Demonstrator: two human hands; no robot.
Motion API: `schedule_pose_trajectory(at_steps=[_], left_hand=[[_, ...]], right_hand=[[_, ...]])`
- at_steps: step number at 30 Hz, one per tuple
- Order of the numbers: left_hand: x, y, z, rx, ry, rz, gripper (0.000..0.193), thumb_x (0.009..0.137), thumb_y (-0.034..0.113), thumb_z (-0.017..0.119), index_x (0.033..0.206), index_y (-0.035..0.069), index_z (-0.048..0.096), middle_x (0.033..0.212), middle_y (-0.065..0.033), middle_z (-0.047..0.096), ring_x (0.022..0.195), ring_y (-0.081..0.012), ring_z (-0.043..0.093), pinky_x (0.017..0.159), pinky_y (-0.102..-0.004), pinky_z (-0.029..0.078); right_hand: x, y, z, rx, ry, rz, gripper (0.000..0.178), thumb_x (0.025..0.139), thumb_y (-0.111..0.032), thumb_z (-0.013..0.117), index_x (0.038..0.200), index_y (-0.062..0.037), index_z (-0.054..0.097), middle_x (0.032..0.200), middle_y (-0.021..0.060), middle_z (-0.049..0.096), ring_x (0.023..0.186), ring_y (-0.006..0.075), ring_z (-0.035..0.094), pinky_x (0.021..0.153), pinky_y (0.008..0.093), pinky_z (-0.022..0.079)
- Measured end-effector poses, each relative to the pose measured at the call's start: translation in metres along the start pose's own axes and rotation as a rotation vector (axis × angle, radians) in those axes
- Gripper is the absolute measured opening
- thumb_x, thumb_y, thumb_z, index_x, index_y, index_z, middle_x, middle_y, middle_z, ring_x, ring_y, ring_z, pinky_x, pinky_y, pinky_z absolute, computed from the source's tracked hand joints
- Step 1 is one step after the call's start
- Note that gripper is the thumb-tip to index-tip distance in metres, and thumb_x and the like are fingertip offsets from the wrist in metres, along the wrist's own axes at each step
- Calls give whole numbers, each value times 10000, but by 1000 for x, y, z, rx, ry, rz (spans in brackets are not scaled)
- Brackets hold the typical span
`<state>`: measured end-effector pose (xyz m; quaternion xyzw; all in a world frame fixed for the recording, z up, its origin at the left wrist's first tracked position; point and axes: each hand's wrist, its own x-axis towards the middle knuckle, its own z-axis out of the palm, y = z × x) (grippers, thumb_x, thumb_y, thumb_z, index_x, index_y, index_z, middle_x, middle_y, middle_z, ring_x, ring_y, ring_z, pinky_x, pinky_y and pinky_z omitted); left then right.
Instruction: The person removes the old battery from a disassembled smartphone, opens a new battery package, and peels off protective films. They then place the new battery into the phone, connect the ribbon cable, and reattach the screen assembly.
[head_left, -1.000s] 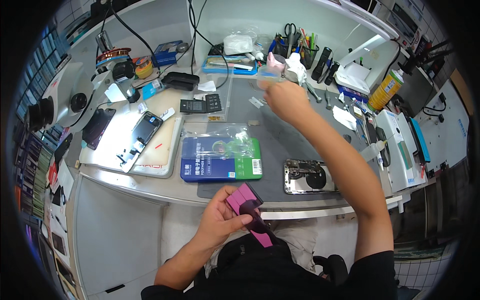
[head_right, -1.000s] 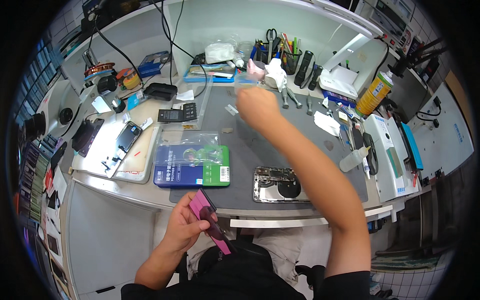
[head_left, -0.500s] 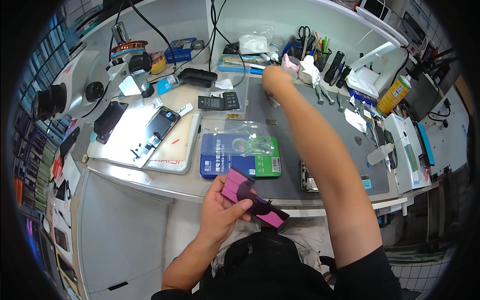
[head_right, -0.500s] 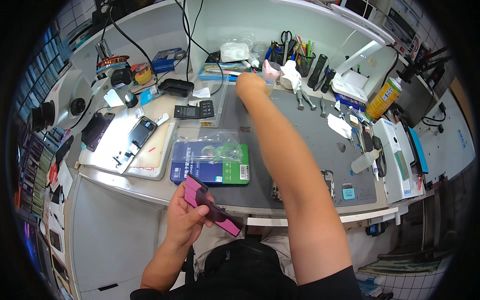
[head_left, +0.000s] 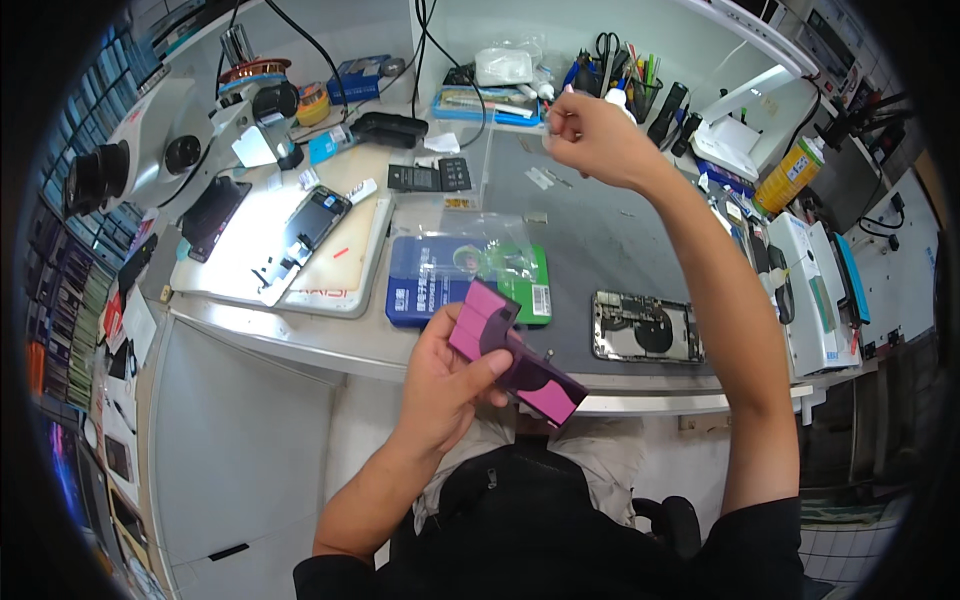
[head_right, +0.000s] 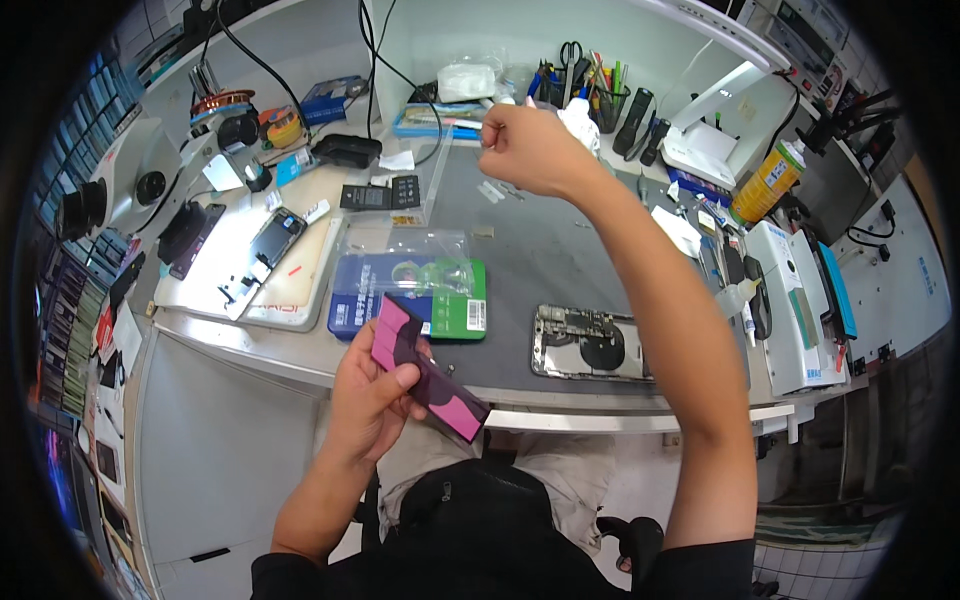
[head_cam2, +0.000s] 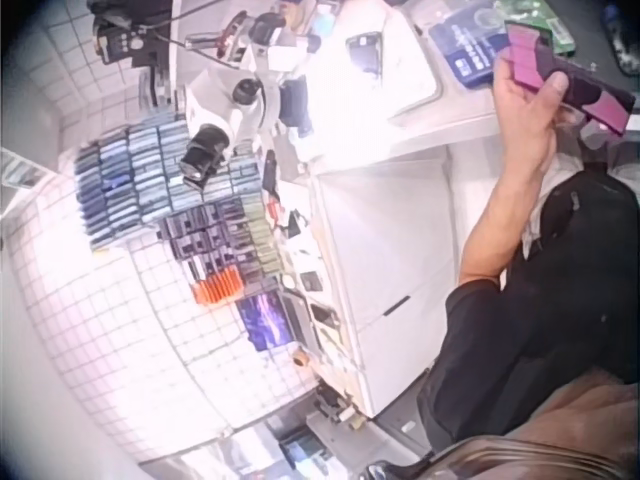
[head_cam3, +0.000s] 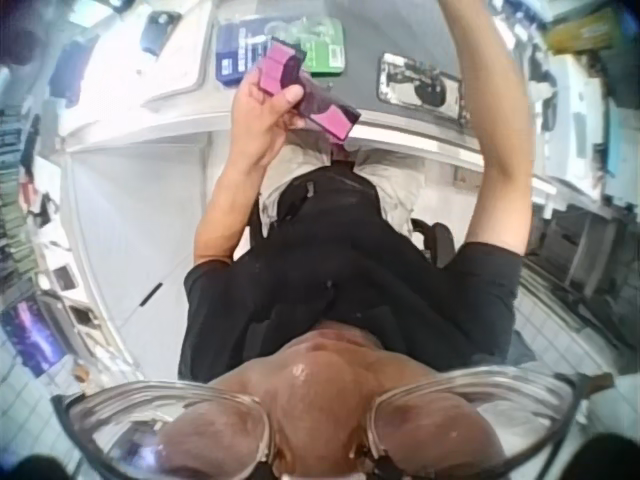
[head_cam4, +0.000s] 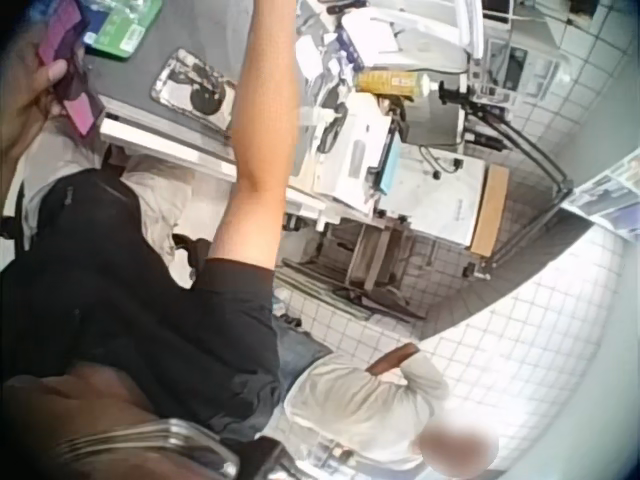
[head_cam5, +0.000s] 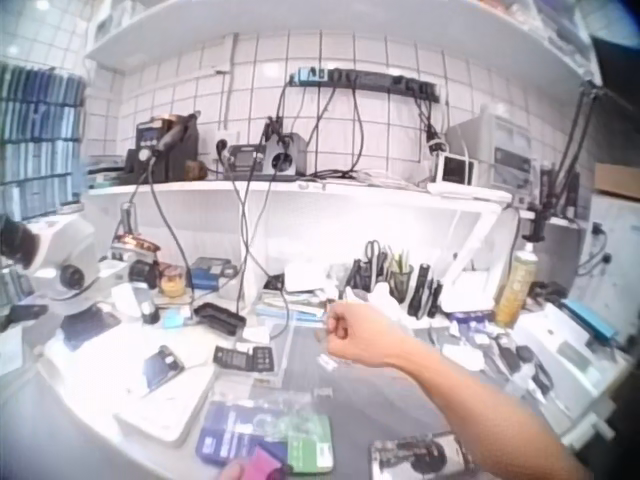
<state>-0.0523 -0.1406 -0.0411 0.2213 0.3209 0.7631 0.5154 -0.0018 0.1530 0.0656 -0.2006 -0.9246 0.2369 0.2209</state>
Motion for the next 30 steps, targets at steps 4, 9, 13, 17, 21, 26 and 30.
schedule_pose_trajectory(at_steps=[4,9,13,17,21,26,30], left_hand=[[3,-6,10,-22,-44,-10,450,912,1,712,1297,52,485,1143,-92,677,939,-131,704,596,-219,594],[9,-11,30,-30,-36,-76,432,921,56,719,1301,36,513,1094,-85,642,813,-139,710,554,-237,623],[10,-15,37,-31,-48,-100,378,940,66,701,1278,19,537,1088,-84,642,804,-139,711,555,-237,625],[10,-14,44,-44,-40,-122,353,947,75,696,1258,12,543,1092,-90,640,804,-139,712,556,-236,626],[8,-16,47,-60,-72,-121,329,949,69,688,1239,13,545,1101,-95,635,799,-151,715,559,-242,631],[3,-15,52,-106,-67,-111,324,949,59,682,1237,10,541,1103,-102,635,805,-178,731,561,-261,640],[1,-14,57,-136,-70,-125,316,961,78,671,1239,1,541,1122,-108,639,813,-190,738,557,-264,642]], right_hand=[[-69,-23,-36,209,-126,33,100,899,-65,620,979,-37,566,716,31,636,646,86,614,618,246,495],[-141,-21,-52,640,-55,-95,124,938,1,597,1057,-6,565,970,127,743,846,152,728,706,253,591],[-169,-19,-44,772,-48,-225,207,928,50,602,1127,2,567,1138,185,745,939,145,736,694,217,572],[-186,-27,-31,695,40,-110,266,908,57,677,1138,-5,558,1079,162,752,963,169,751,664,215,585],[-198,-38,-6,563,252,-194,265,882,105,685,1103,0,581,1004,115,757,921,183,767,613,227,595],[-202,-56,6,216,385,-299,259,780,115,755,996,-18,697,922,66,764,784,173,750,613,265,587],[-201,-57,10,195,427,-407,294,737,141,757,984,-15,722,926,78,767,759,231,733,648,315,579]])
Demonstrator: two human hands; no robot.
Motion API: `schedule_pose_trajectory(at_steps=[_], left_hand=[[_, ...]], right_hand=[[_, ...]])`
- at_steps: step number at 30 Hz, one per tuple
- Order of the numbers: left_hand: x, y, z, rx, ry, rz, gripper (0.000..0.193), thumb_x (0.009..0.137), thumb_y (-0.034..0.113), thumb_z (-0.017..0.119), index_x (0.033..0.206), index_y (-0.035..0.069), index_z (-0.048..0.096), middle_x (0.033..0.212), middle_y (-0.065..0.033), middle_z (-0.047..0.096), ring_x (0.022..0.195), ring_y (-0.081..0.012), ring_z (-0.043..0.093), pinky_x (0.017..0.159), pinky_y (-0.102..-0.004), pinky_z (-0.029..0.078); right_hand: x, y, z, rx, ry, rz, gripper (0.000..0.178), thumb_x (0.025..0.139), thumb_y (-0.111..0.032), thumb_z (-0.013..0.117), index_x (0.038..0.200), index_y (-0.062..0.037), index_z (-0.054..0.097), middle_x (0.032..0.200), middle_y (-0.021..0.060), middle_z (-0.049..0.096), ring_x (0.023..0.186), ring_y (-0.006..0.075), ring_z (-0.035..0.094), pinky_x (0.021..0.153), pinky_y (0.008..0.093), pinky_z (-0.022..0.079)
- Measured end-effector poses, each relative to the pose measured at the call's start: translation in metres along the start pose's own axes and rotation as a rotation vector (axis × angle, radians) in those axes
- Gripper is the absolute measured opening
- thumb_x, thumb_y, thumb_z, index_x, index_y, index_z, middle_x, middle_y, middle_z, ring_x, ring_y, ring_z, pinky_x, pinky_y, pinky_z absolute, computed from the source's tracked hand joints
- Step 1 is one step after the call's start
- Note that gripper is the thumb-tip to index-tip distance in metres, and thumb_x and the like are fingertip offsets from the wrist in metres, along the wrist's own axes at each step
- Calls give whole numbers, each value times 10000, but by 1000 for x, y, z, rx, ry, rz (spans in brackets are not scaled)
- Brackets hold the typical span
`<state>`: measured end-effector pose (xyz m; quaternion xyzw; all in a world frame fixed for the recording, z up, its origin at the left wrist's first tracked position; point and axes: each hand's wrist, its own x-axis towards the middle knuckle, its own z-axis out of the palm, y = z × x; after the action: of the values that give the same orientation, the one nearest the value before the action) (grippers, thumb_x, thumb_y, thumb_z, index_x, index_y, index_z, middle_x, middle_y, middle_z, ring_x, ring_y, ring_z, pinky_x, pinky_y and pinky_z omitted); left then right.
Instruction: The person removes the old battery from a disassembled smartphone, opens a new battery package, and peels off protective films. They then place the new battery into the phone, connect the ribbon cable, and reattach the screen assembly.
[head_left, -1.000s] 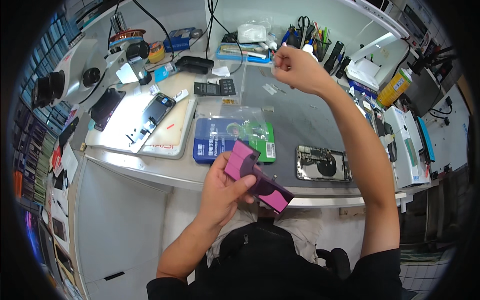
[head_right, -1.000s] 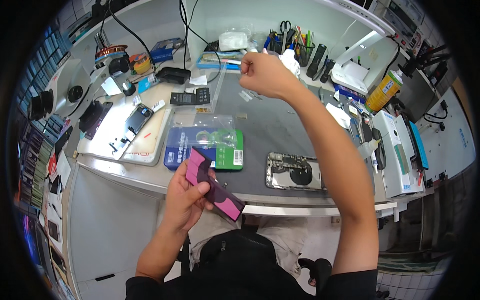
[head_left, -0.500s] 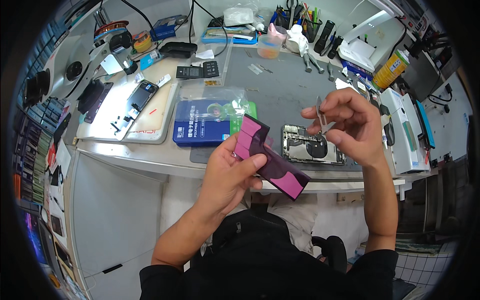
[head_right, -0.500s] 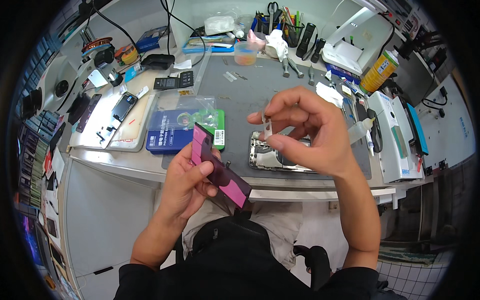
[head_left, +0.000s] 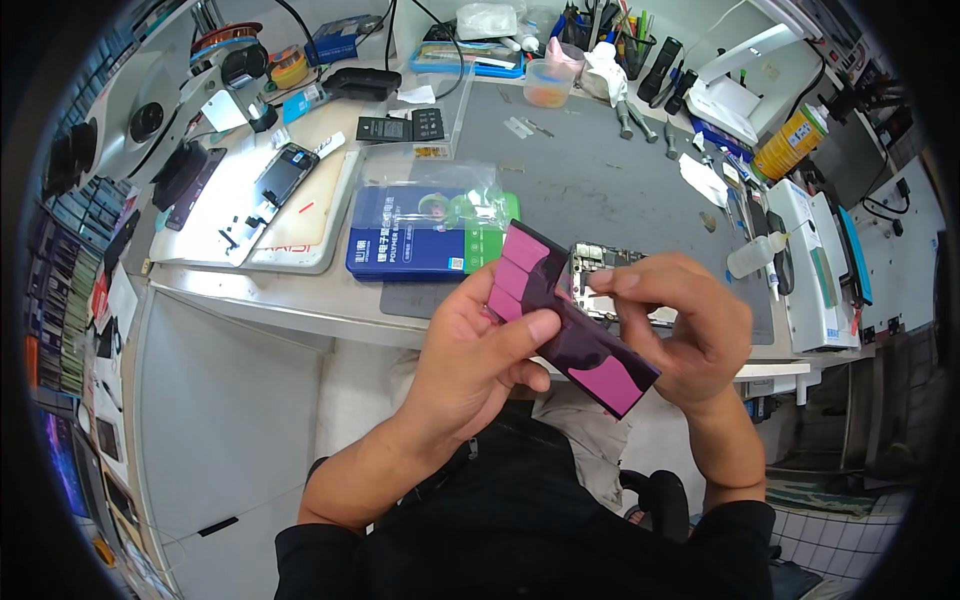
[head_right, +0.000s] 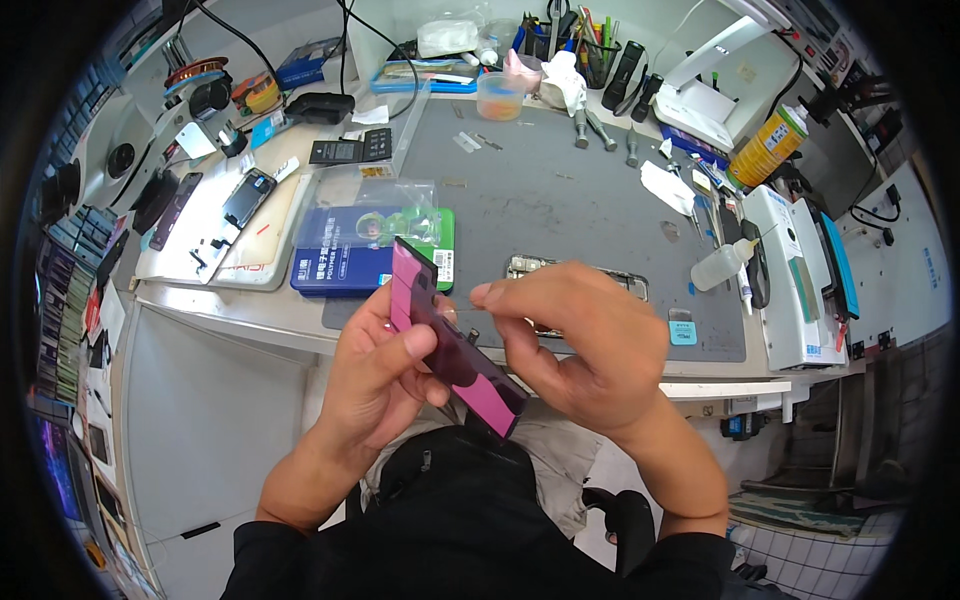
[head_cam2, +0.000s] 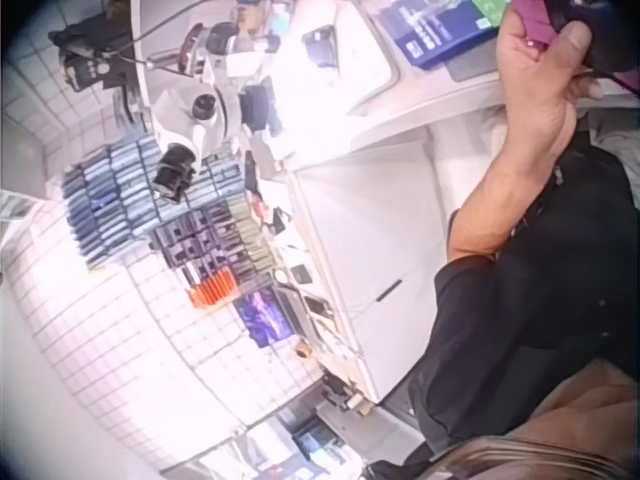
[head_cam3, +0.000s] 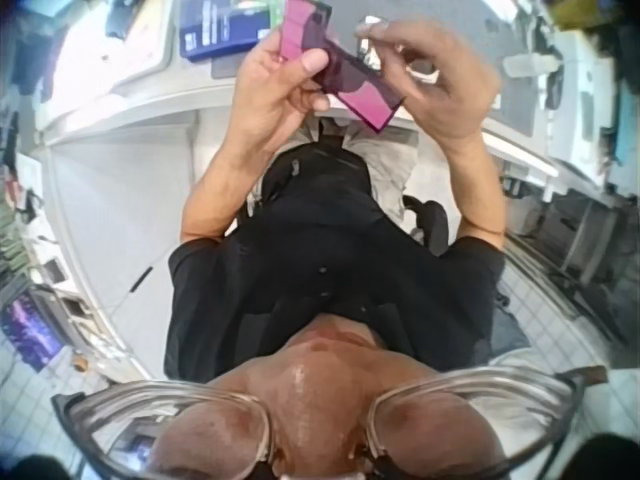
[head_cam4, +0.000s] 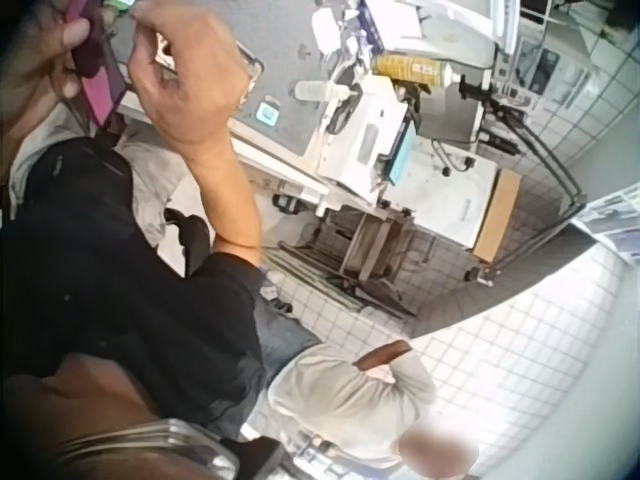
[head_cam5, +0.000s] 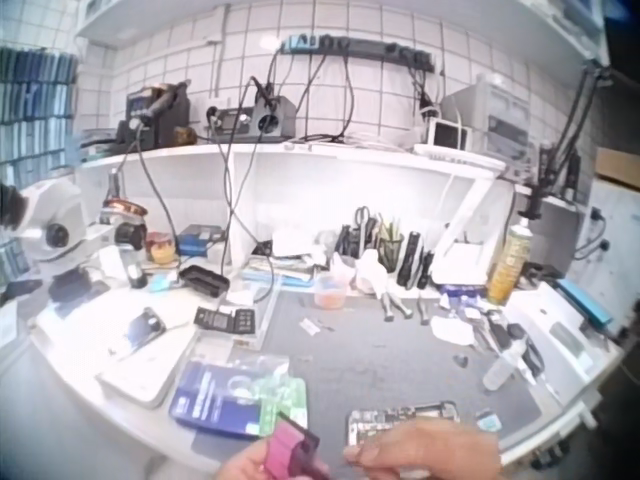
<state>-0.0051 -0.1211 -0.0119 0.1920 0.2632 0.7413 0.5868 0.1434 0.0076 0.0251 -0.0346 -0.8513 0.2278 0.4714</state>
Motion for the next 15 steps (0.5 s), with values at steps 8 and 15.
schedule_pose_trajectory(at_steps=[8,15], left_hand=[[2,-3,4,31,11,6,289,980,123,662,1204,-30,562,1090,-117,657,801,-195,743,534,-251,631],[1,-5,-2,-75,-95,-28,309,963,62,701,1252,-1,610,1117,-72,714,872,-98,709,589,-207,602]], right_hand=[[-6,-3,-3,63,-51,-46,322,734,128,783,1024,-3,730,960,123,764,840,268,742,743,342,593],[-10,-2,1,152,-9,47,274,737,118,788,983,6,742,928,150,750,834,253,741,704,314,593]])
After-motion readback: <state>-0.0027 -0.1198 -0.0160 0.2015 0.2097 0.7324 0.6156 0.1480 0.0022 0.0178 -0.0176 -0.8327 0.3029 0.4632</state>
